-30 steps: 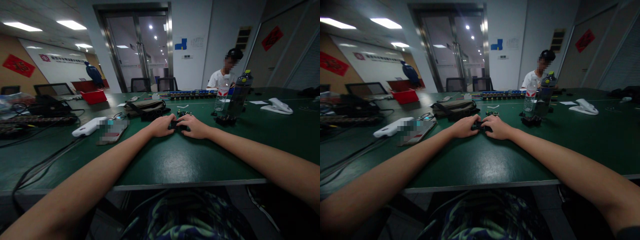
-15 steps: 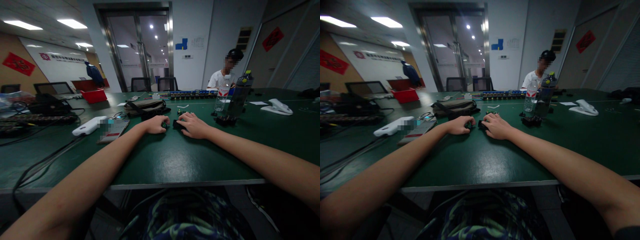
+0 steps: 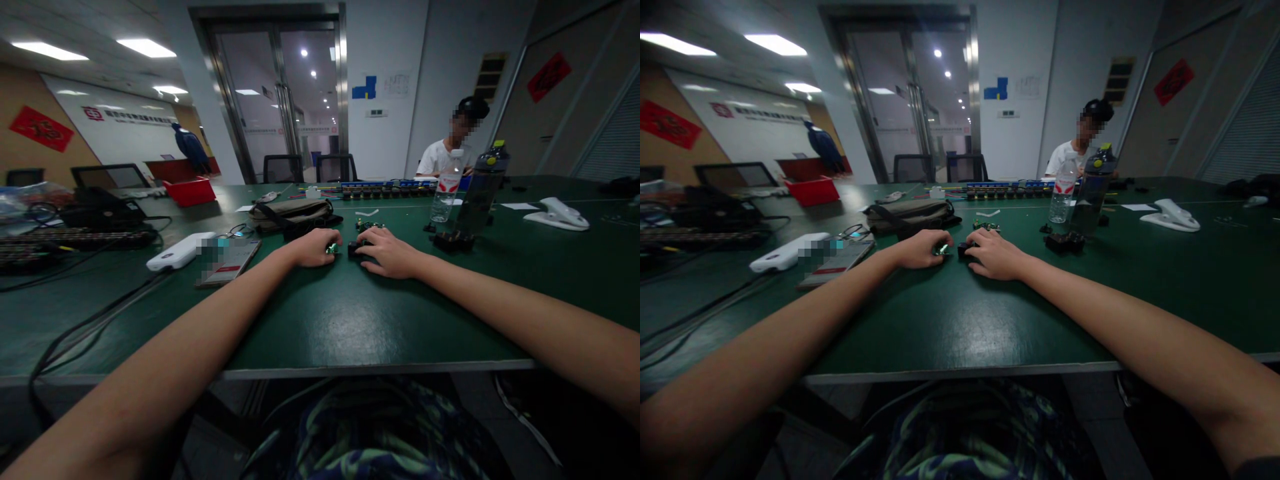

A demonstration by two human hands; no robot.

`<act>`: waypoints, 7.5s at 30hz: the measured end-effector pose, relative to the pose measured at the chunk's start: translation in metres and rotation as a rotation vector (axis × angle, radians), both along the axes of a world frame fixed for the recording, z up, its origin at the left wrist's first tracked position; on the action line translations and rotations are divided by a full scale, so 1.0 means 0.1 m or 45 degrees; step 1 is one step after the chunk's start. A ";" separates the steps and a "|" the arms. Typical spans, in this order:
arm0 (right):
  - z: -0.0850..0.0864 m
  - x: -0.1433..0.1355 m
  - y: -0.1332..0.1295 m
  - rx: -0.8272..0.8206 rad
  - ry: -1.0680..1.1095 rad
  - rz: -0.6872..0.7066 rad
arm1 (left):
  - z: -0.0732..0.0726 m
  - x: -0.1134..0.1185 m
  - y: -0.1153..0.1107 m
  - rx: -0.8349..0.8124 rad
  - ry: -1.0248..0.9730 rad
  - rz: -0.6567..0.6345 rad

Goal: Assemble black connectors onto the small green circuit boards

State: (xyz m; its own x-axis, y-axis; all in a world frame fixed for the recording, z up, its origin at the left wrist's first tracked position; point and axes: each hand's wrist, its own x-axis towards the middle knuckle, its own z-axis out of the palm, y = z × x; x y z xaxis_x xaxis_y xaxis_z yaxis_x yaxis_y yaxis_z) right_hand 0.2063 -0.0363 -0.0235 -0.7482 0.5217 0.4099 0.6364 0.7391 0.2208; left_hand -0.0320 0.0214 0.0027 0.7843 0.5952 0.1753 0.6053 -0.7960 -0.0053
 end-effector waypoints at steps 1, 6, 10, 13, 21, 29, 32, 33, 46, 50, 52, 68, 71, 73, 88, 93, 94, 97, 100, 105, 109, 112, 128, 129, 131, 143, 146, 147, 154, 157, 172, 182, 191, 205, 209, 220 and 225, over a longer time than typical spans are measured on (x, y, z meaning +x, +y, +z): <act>0.00 0.00 0.00 -0.010 0.002 -0.005 | 0.00 0.00 0.01 0.000 -0.007 0.004; -0.01 0.01 0.02 -0.044 0.014 -0.034 | -0.02 0.00 0.04 0.043 -0.049 0.028; -0.01 0.01 0.02 -0.065 0.012 -0.034 | -0.02 0.00 0.06 0.090 -0.081 0.003; 0.00 0.01 0.01 -0.091 0.020 -0.015 | -0.01 -0.01 0.05 0.096 -0.107 0.000; 0.00 0.02 0.01 -0.103 0.058 0.025 | 0.02 0.00 -0.02 0.091 -0.134 0.059; -0.02 0.04 0.04 -0.063 0.051 0.043 | 0.03 0.02 -0.06 0.111 -0.117 0.104; -0.04 0.05 0.05 -0.064 0.060 0.031 | 0.04 0.04 -0.08 0.110 -0.106 0.114; -0.04 0.05 0.06 -0.066 0.066 0.027 | 0.04 0.04 -0.09 0.106 -0.096 0.121; -0.04 0.05 0.06 -0.111 0.084 -0.012 | 0.01 0.06 -0.09 0.118 -0.110 0.068; -0.05 0.05 0.07 -0.089 0.068 -0.020 | 0.02 0.06 -0.10 0.115 -0.099 0.079; -0.05 0.05 0.07 -0.082 0.055 -0.023 | 0.02 0.07 -0.11 0.111 -0.095 0.090; -0.06 0.04 0.06 -0.078 0.067 -0.024 | -0.02 0.10 -0.11 0.129 -0.141 0.064; -0.05 0.03 0.05 -0.090 0.074 -0.031 | -0.02 0.10 -0.12 0.133 -0.146 0.046; -0.05 0.03 0.05 -0.093 0.080 -0.028 | -0.02 0.11 -0.12 0.131 -0.150 0.035; -0.01 0.00 0.04 -0.131 0.262 -0.178 | 0.05 0.09 -0.16 0.215 -0.086 0.295; -0.01 0.01 0.05 -0.162 0.308 -0.281 | 0.05 0.02 -0.11 0.192 -0.151 0.350; -0.01 0.01 0.05 -0.185 0.307 -0.295 | 0.04 0.02 -0.10 0.188 -0.167 0.355; -0.01 0.01 0.05 -0.280 0.289 -0.319 | 0.03 0.01 -0.08 0.169 -0.192 0.382; 0.00 0.02 0.04 -0.356 0.269 -0.302 | 0.02 -0.02 -0.05 0.139 -0.180 0.422; 0.01 0.02 0.03 -0.367 0.284 -0.315 | 0.03 -0.07 -0.01 0.114 -0.183 0.478; 0.01 0.02 0.02 -0.357 0.295 -0.294 | 0.02 -0.08 0.02 0.104 -0.198 0.513; 0.00 0.02 0.03 -0.380 0.306 -0.242 | 0.01 -0.07 0.02 0.100 -0.212 0.517; 0.00 0.03 0.03 -0.462 0.339 -0.053 | 0.02 -0.07 0.01 0.071 -0.179 0.533; 0.00 0.03 0.03 -0.460 0.338 -0.052 | 0.02 -0.07 0.01 0.073 -0.179 0.536; -0.01 0.03 0.03 -0.455 0.333 -0.053 | 0.02 -0.07 0.01 0.075 -0.182 0.532; 0.00 0.02 0.03 -0.449 0.326 -0.064 | 0.01 -0.07 0.01 0.092 -0.227 0.487; -0.01 0.02 0.03 -0.454 0.312 -0.064 | 0.01 -0.08 0.01 0.092 -0.225 0.475; -0.01 0.02 0.03 -0.454 0.310 -0.063 | 0.01 -0.08 0.01 0.092 -0.228 0.473; -0.01 0.03 0.04 -0.448 0.308 -0.066 | 0.03 -0.08 0.01 0.090 -0.223 0.478; -0.01 0.03 0.04 -0.443 0.302 -0.072 | 0.03 -0.07 0.00 0.082 -0.226 0.485; 0.00 0.02 0.03 -0.452 0.311 -0.076 | 0.01 -0.09 0.03 0.137 -0.218 0.460; -0.01 0.03 0.04 -0.449 0.317 -0.066 | 0.00 -0.09 0.02 0.184 -0.217 0.476; -0.02 0.03 0.05 -0.450 0.300 -0.069 | 0.01 -0.09 0.01 0.189 -0.207 0.464; 0.00 0.02 0.03 -0.450 0.290 -0.083 | 0.00 -0.09 0.02 0.186 -0.233 0.432; 0.01 0.02 0.03 -0.462 0.277 -0.090 | 0.00 -0.08 0.01 0.185 -0.226 0.414; 0.00 0.01 0.02 -0.450 0.304 -0.078 | 0.00 -0.08 0.01 0.181 -0.226 0.407; 0.01 0.01 0.02 -0.456 0.288 -0.075 | 0.00 -0.08 0.01 0.177 -0.219 0.411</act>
State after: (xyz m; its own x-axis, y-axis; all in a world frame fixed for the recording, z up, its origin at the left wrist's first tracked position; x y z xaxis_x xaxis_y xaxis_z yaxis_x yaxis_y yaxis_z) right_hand 0.2077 -0.0343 -0.0223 -0.6246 0.7003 0.3455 0.6830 0.7044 -0.1931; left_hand -0.0397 0.0221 0.0028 0.5127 0.7680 0.3837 0.8260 -0.5632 0.0237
